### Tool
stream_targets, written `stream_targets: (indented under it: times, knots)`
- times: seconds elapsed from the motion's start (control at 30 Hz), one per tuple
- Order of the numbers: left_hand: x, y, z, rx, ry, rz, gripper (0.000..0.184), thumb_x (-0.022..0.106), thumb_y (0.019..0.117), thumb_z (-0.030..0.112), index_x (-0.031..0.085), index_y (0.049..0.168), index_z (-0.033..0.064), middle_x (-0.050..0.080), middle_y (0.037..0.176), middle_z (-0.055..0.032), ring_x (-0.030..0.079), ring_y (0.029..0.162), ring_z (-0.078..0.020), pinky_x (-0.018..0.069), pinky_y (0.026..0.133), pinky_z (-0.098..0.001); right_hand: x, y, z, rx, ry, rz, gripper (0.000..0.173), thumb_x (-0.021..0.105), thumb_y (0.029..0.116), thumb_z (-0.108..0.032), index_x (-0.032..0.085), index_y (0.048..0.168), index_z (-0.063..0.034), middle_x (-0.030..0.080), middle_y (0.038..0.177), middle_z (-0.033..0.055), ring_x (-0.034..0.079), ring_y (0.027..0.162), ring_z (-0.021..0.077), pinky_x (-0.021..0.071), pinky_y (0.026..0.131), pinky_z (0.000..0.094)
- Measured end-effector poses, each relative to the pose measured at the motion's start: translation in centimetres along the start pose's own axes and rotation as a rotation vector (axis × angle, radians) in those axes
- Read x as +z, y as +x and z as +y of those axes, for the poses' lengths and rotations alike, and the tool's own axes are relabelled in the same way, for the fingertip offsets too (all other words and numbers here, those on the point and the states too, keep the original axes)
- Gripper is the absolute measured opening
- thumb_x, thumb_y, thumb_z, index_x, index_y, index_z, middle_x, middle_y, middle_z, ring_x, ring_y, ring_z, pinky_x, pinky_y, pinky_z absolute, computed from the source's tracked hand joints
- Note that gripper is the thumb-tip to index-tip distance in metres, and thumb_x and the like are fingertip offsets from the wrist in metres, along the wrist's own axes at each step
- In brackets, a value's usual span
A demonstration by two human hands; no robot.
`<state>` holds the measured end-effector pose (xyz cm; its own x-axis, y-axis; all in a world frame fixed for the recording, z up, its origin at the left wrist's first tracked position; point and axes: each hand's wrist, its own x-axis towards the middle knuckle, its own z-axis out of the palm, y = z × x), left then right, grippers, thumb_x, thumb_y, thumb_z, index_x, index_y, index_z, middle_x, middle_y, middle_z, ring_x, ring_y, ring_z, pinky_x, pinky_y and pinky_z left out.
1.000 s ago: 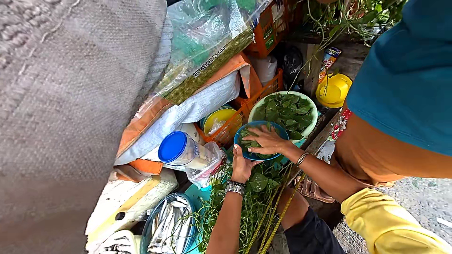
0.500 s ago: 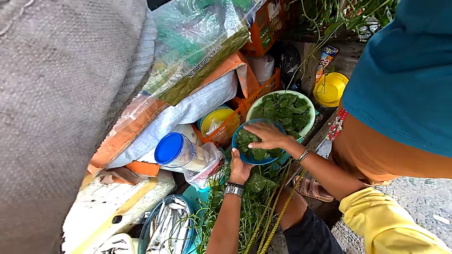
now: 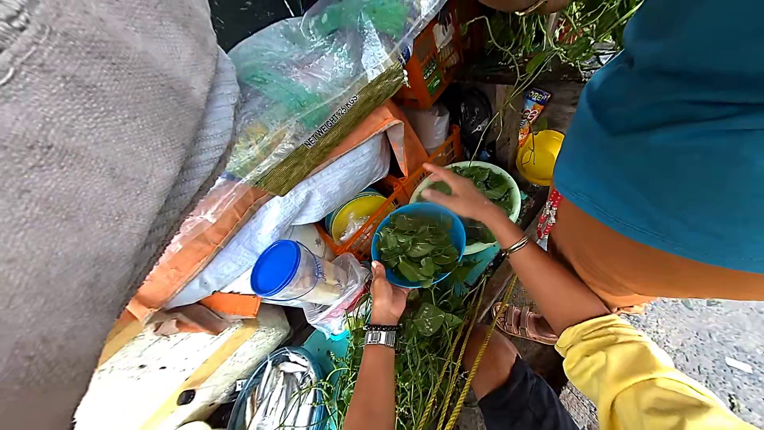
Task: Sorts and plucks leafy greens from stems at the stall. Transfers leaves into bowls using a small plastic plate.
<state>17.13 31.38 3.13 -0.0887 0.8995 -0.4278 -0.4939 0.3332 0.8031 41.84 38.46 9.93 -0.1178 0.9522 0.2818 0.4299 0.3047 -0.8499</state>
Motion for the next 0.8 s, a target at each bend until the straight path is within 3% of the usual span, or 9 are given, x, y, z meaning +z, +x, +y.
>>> stream_targets:
  times: [0.1,0.17,0.27,0.33,0.37,0.43,0.5,0.63,0.8]
  knots:
    - [-0.4,0.0,0.5,0.002,0.021,0.026,0.058,0.023,0.1097,0.054,0.041,0.148,0.0147,0.060,0.133,-0.0185,0.065,0.114,-0.0330,0.0563,0.086,-0.0556,-1.6,1.4,3.9,0.131,0.020,0.166,0.046,0.060,0.1038,-0.026,0.056,0.142,-0.0007,0.066,0.128,0.0222,0.064,0.120,0.0341,0.0491,0.104,0.0528]
    - [-0.6,0.1,0.7,0.000,0.034,0.045,0.058,0.024,0.1095,0.054,0.043,0.147,0.0139,0.060,0.133,-0.0183,0.064,0.115,-0.0328,0.0561,0.088,-0.0561,-1.6,2.0,5.8,0.206,0.011,0.141,0.035,0.058,0.0995,-0.007,0.063,0.134,0.0006,0.066,0.130,0.0217,0.063,0.122,0.0329,0.0496,0.105,0.0510]
    - [-0.7,0.1,0.7,-0.007,0.070,0.063,0.058,0.024,0.1095,0.054,0.043,0.148,0.0147,0.059,0.135,-0.0172,0.063,0.118,-0.0315,0.0551,0.090,-0.0556,-0.4,2.4,7.1,0.176,-0.036,-0.026,0.050,0.057,0.0921,0.008,0.063,0.140,-0.0083,0.060,0.141,0.0190,0.057,0.129,0.0341,0.0471,0.106,0.0527]
    - [-0.6,0.0,0.6,-0.002,0.092,0.073,0.056,0.027,0.1097,0.053,0.044,0.147,0.0142,0.060,0.135,-0.0165,0.063,0.118,-0.0306,0.0550,0.091,-0.0546,0.5,2.9,7.3,0.188,0.007,-0.152,0.052,0.059,0.0930,0.007,0.063,0.141,-0.0116,0.061,0.141,0.0184,0.059,0.128,0.0340,0.0476,0.106,0.0531]
    - [-0.6,0.0,0.5,0.001,0.101,0.073,0.056,0.027,0.1098,0.052,0.044,0.147,0.0142,0.060,0.135,-0.0158,0.062,0.119,-0.0296,0.0543,0.093,-0.0540,0.9,3.1,7.3,0.197,0.037,-0.189,0.046,0.060,0.0938,0.005,0.065,0.138,-0.0092,0.065,0.133,0.0199,0.063,0.120,0.0329,0.0495,0.103,0.0521]
    - [-0.7,0.0,0.4,0.007,0.113,0.066,0.055,0.026,0.1101,0.051,0.043,0.148,0.0151,0.059,0.136,-0.0153,0.061,0.120,-0.0291,0.0536,0.094,-0.0539,1.2,3.5,7.2,0.190,0.046,-0.211,0.031,0.061,0.0938,0.004,0.073,0.122,-0.0032,0.072,0.115,0.0193,0.068,0.105,0.0284,0.0522,0.097,0.0481]
    - [-0.7,0.1,0.3,0.009,0.113,0.071,0.055,0.026,0.1099,0.052,0.044,0.147,0.0152,0.059,0.135,-0.0154,0.061,0.120,-0.0294,0.0534,0.094,-0.0541,1.0,3.4,6.1,0.138,-0.044,-0.188,0.021,0.063,0.0934,0.002,0.076,0.109,-0.0028,0.072,0.111,0.0179,0.067,0.106,0.0292,0.0506,0.099,0.0493]
    - [-0.8,0.4,-0.1,0.010,0.107,0.085,0.056,0.027,0.1095,0.053,0.043,0.148,0.0158,0.058,0.137,-0.0164,0.061,0.121,-0.0306,0.0535,0.093,-0.0555,0.5,2.2,2.6,0.036,-0.122,-0.140,0.019,0.061,0.0962,0.000,0.076,0.108,-0.0022,0.070,0.113,0.0183,0.064,0.111,0.0310,0.0472,0.102,0.0505]
    - [-0.9,0.5,-0.4,0.016,0.098,0.082,0.057,0.026,0.1094,0.054,0.043,0.149,0.0152,0.058,0.138,-0.0160,0.060,0.122,-0.0301,0.0534,0.094,-0.0550,0.2,1.5,0.6,0.044,0.199,0.017,0.016,0.062,0.0975,-0.002,0.074,0.108,-0.0014,0.071,0.109,0.0135,0.067,0.096,0.0199,0.0548,0.089,0.0401]
